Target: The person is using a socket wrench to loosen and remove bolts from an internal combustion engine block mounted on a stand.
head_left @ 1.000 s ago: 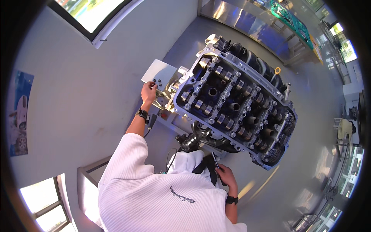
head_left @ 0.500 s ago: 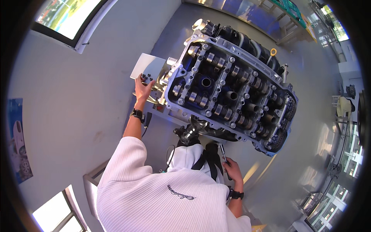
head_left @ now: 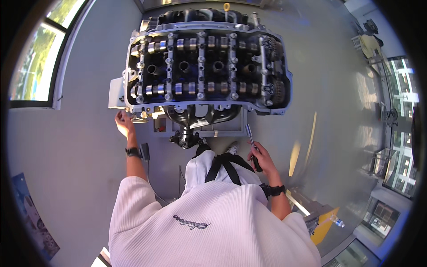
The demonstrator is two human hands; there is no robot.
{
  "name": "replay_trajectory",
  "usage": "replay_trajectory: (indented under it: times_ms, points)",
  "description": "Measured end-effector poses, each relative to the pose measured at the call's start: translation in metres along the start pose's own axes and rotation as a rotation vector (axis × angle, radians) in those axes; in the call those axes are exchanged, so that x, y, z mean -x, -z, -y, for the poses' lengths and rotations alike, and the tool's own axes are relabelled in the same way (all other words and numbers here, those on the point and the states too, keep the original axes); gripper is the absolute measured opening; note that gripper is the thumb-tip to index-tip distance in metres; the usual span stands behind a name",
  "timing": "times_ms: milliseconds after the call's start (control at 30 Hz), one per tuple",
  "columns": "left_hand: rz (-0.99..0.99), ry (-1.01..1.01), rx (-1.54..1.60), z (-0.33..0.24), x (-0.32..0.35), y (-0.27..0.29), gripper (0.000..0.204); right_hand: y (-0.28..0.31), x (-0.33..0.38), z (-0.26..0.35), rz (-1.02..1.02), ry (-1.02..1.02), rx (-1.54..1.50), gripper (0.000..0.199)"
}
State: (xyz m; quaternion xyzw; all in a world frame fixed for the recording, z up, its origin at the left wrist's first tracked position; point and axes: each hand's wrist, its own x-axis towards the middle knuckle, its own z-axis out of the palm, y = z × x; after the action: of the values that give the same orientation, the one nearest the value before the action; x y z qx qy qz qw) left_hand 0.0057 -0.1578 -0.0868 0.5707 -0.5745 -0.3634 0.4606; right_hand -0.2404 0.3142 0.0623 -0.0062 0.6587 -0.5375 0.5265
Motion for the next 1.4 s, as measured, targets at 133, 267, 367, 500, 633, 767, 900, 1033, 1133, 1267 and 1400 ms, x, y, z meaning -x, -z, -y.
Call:
replay_trajectory:
  times_ms: [133,267,367,500,633,767,900,1033,1133,1267,1400]
  points:
    - [0.137,0.067,0.08,-0.093,0.15,0.007,0.038,0.063,0.014,-0.017,-0.08,-0.003,0.21,0.031]
    - [0.463,0.084,0.281,-0.134,0.276,-0.004,0.046,0.099,0.01,-0.024,0.057,0.048,0.011,0.036]
    - [0.893,0.205,0.175,-0.18,0.36,-0.031,0.038,0.107,0.002,-0.041,0.051,0.102,-0.098,0.039]
    - [1.335,0.149,-0.028,-0.188,0.437,-0.058,0.032,0.112,0.0,-0.046,0.017,0.173,-0.164,0.037]
    - [1.49,0.117,-0.129,-0.193,0.48,-0.069,0.035,0.124,-0.006,-0.043,0.101,0.285,-0.128,0.034]
    - [1.494,0.191,-0.083,-0.198,0.501,-0.072,0.038,0.127,-0.004,-0.04,0.045,0.272,-0.183,0.033]
    - [1.462,0.366,-0.037,-0.204,0.501,-0.078,0.041,0.117,-0.005,-0.042,0.0,0.298,-0.242,0.033]
    - [1.38,0.565,0.105,-0.204,0.499,-0.09,0.042,0.107,-0.016,-0.043,-0.107,0.426,-0.111,0.031]
    - [1.254,0.774,0.319,-0.197,0.493,-0.098,0.036,0.098,-0.017,-0.036,-0.219,0.45,0.283,0.032]
    - [1.195,0.776,0.15,-0.195,0.483,-0.114,0.028,0.097,-0.029,-0.04,-0.256,0.511,0.394,0.034]
    - [1.225,0.741,-0.025,-0.21,0.485,-0.132,0.024,0.118,-0.039,-0.032,-0.181,0.529,0.43,0.037]
